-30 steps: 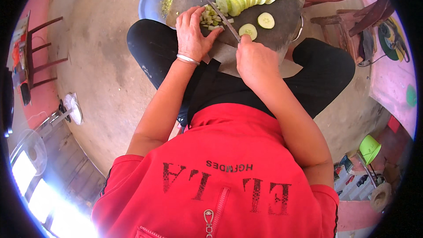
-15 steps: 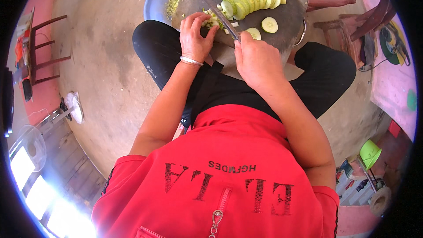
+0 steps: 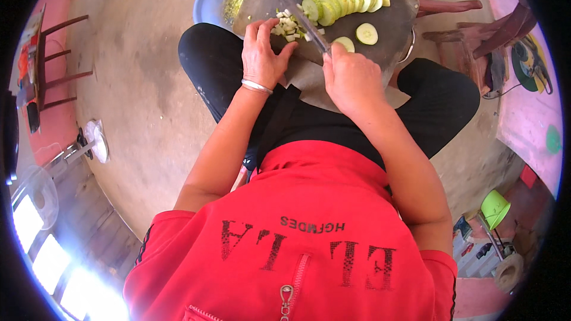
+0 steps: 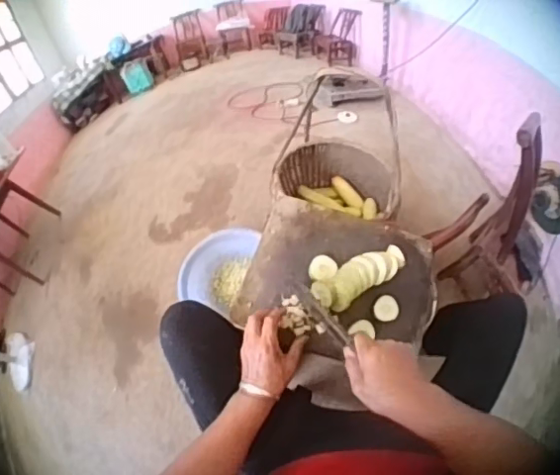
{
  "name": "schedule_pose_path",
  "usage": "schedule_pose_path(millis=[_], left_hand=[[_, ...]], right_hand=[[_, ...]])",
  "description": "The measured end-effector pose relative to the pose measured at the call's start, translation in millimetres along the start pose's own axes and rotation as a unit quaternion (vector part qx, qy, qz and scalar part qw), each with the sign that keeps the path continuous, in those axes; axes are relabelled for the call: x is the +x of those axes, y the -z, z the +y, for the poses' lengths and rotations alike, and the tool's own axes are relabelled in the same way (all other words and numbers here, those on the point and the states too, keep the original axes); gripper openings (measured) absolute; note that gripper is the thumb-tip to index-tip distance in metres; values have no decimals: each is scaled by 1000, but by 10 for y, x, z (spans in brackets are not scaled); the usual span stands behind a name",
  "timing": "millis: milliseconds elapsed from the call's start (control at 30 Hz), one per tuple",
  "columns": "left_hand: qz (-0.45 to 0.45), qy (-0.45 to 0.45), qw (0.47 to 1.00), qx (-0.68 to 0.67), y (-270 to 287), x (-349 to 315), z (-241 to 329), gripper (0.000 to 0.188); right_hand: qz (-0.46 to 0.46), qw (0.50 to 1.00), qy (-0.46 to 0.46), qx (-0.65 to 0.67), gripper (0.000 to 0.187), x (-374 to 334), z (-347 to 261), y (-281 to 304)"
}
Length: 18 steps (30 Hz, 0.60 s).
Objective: Cleaning a chair with a cloth and then slicing cucumbers on a wooden board.
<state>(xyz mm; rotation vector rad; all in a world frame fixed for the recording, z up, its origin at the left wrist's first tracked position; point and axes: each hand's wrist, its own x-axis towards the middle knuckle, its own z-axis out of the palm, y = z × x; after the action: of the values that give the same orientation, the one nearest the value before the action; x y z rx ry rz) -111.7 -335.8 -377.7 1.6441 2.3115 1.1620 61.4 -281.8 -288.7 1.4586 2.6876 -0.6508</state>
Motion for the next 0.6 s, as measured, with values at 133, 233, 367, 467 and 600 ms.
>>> schedule_pose_path(millis=[133, 233, 367, 467, 600], left_hand=[[-16, 24, 999, -27, -93, 4, -116, 47], [-11, 26, 998, -50, -123, 27, -115, 41], [-9, 21, 996, -86, -156, 58, -135, 37], [-25, 34, 993, -107, -149, 62, -129, 38], [-20, 6, 996, -86, -48, 32, -103, 43]], right_hand=[[15, 1000, 4, 12, 20, 97, -48, 57], [-26, 1000, -8, -12, 21, 174, -29, -57], [-32, 999, -19, -17, 21, 170, -14, -97], [-16, 1000, -14, -2, 21, 165, 50, -59], [9, 1000, -18, 20, 22, 140, 8, 11]])
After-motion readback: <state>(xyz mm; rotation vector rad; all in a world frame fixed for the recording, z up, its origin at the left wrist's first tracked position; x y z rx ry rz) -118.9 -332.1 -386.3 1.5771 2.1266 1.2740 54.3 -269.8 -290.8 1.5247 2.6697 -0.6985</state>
